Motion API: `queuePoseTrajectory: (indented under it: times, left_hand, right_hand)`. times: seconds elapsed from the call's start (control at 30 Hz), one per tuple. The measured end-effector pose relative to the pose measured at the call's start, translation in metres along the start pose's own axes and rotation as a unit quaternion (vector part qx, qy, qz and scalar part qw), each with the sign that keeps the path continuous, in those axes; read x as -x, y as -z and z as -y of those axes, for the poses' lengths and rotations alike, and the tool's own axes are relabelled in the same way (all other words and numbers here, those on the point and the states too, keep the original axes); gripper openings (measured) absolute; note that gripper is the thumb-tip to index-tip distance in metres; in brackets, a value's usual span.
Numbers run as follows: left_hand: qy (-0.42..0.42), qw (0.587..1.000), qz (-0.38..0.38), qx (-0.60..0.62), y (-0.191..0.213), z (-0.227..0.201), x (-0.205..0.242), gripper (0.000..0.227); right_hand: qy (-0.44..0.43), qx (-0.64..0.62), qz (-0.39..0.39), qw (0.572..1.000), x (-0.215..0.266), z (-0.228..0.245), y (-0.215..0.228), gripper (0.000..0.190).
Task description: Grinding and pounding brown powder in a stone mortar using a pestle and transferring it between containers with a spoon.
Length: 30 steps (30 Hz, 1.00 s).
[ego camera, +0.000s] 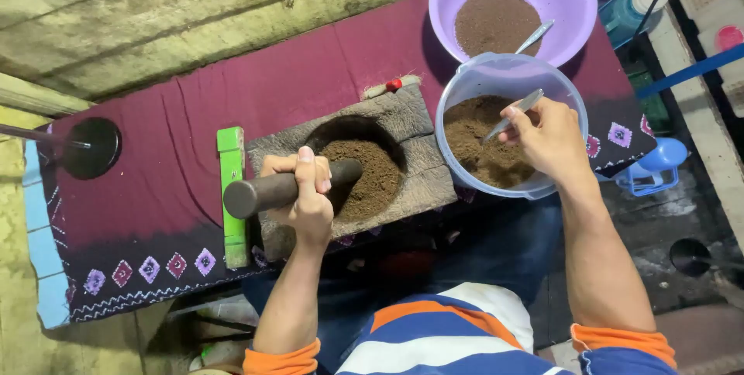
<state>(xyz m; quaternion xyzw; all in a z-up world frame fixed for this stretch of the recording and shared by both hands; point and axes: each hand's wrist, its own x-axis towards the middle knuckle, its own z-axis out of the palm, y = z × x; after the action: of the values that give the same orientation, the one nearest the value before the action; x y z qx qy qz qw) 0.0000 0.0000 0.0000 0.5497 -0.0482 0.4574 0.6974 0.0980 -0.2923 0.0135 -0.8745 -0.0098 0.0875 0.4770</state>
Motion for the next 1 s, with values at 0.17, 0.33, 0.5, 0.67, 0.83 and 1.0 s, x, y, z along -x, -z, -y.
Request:
queuePoseTrajectory:
  times: [0.17,0.33,0.5,0.67,0.83,1.0]
  left_hand:
    - [-0.005,1.000,-0.004,0.030,-0.012,-0.033,-0.012,0.030]
    - [0.002,0.999,0.018,0.043,-0.033,-0.066,-0.020,0.031]
    - [0.041,0.997,0.059,-0.032,-0.034,0.003,0.000,0.034]
    - [0.089,0.995,0.043,-0.029,-0.041,-0.009,-0.009,0.028]
    - [0.147,0.989,0.013,-0.021,-0.037,-0.010,-0.011,0.027]
    - [0.135,0.991,-0.016,-0.005,-0.032,-0.008,-0.012,0.027]
  right_hand:
    - [-0.013,-0.064,0.001,0.998,0.004,0.008,0.010,0.023]
    - [0.009,-0.093,-0.028,0.995,0.005,-0.010,0.017,0.021]
    - [0.021,-0.158,-0.055,0.986,0.008,-0.027,0.022,0.020]
    - [0.000,-0.183,-0.070,0.981,0.004,-0.051,0.025,0.018]
    - [-0.017,-0.189,-0.082,0.978,0.003,-0.052,0.034,0.016]
    - [-0.014,-0.217,-0.094,0.972,0.001,-0.053,0.041,0.013]
